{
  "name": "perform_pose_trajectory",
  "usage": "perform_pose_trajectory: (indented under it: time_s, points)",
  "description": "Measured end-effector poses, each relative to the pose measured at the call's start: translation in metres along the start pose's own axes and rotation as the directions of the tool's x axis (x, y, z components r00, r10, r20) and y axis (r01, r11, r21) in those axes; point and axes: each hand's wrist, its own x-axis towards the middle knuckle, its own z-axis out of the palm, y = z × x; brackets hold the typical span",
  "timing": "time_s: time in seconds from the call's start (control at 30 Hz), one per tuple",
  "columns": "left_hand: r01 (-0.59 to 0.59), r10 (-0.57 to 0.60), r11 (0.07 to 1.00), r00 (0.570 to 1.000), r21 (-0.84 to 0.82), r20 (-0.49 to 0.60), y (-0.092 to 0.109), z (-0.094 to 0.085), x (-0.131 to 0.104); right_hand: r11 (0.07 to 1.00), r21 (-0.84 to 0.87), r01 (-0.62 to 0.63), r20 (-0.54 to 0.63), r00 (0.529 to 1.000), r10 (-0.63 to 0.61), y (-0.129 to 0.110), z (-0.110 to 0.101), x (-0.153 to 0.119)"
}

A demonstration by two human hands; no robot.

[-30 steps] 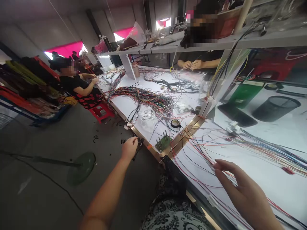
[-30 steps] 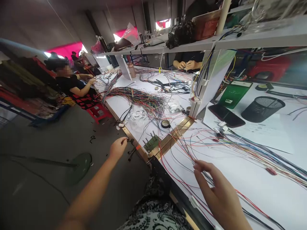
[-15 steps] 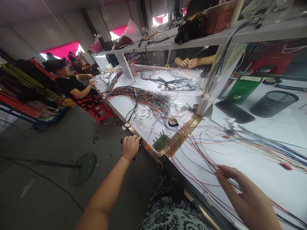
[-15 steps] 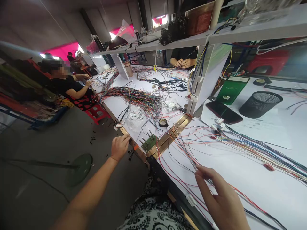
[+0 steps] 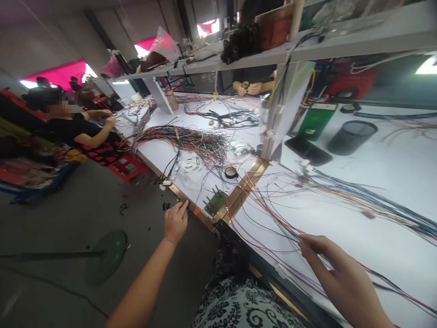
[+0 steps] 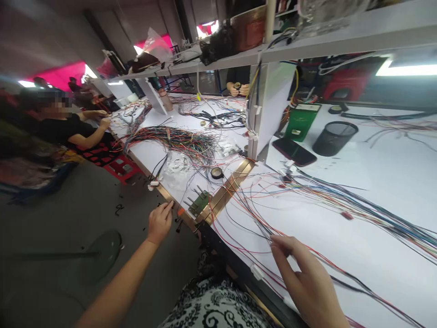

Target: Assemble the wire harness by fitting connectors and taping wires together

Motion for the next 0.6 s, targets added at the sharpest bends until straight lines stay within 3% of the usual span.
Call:
perform_pose_trajectory:
  time_s: [0.2,0.33,0.43,0.53,0.6]
  points:
    - [-0.016,0.015,0.996,1.0,0.092,0.009,0.005,-0.003,0.003,0.991,0.068,-0.118,-0.146,0.981,0.127,0.017,-0.037,-0.013]
    - [-0.085,0.086,0.995,0.996,0.045,-0.007,0.006,-0.003,0.006,0.964,0.149,-0.218,-0.325,0.91,0.256,0.031,-0.07,-0.028]
    - [-0.072,0.072,0.995,0.997,-0.063,-0.004,0.005,-0.008,0.009,0.931,0.217,-0.293,-0.386,0.85,0.358,0.041,-0.089,-0.043]
    - [0.048,-0.028,0.987,0.991,-0.153,0.135,-0.001,-0.011,0.007,0.91,0.225,-0.349,-0.432,0.801,0.415,0.052,-0.101,-0.057]
    - [0.192,-0.148,0.973,0.948,-0.132,0.282,-0.009,-0.007,-0.001,0.903,0.195,-0.382,-0.471,0.772,0.428,0.06,-0.108,-0.064]
